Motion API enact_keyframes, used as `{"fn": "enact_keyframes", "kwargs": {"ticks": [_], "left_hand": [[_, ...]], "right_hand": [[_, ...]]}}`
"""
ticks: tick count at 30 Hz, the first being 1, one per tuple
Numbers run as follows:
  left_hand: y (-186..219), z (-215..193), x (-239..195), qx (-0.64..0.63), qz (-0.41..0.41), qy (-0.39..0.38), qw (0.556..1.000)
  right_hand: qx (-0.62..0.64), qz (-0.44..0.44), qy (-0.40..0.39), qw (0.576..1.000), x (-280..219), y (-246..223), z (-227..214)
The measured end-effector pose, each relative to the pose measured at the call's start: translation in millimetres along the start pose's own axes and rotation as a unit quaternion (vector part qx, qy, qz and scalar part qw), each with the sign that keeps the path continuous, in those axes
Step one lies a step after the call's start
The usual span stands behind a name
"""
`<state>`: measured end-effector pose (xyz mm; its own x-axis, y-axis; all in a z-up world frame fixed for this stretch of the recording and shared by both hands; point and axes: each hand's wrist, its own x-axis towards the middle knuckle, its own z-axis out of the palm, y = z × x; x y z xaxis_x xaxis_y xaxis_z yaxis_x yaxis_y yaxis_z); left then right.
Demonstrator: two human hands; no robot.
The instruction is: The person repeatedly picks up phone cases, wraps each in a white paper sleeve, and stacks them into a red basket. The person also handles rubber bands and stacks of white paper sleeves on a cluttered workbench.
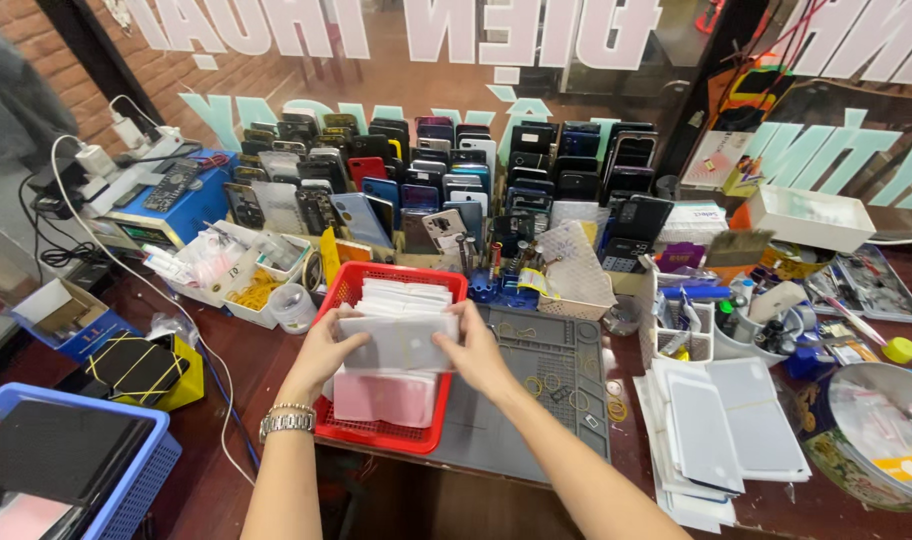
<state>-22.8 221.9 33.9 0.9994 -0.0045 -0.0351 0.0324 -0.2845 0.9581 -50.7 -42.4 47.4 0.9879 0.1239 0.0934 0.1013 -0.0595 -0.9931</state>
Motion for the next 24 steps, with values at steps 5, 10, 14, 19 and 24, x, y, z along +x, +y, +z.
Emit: {"fn": "enact_keyframes", "kwargs": {"ticks": [5,10,14,19,24], "left_hand": [[-78,-18,11,0.045,-0.095,0.100,0.989],[-131,-13,13,0.159,-0.066,0.093,0.981],[-128,-7,6,0.289,-0.057,0.164,0.942],[-112,-5,-6,0.357,-0.207,0.072,0.908],[-88,0,-1,0.270,-0.257,0.042,0.927]], "right_hand": [[-0.151,0.066,-0.096,0.982,-24,11,45],[-0.397,-0.055,-0.149,0.904,-17,55,60],[-0.588,-0.110,-0.160,0.785,-12,79,83],[-0.630,-0.132,-0.143,0.752,-4,73,93],[-0.656,-0.078,-0.160,0.734,-5,65,99]]}}
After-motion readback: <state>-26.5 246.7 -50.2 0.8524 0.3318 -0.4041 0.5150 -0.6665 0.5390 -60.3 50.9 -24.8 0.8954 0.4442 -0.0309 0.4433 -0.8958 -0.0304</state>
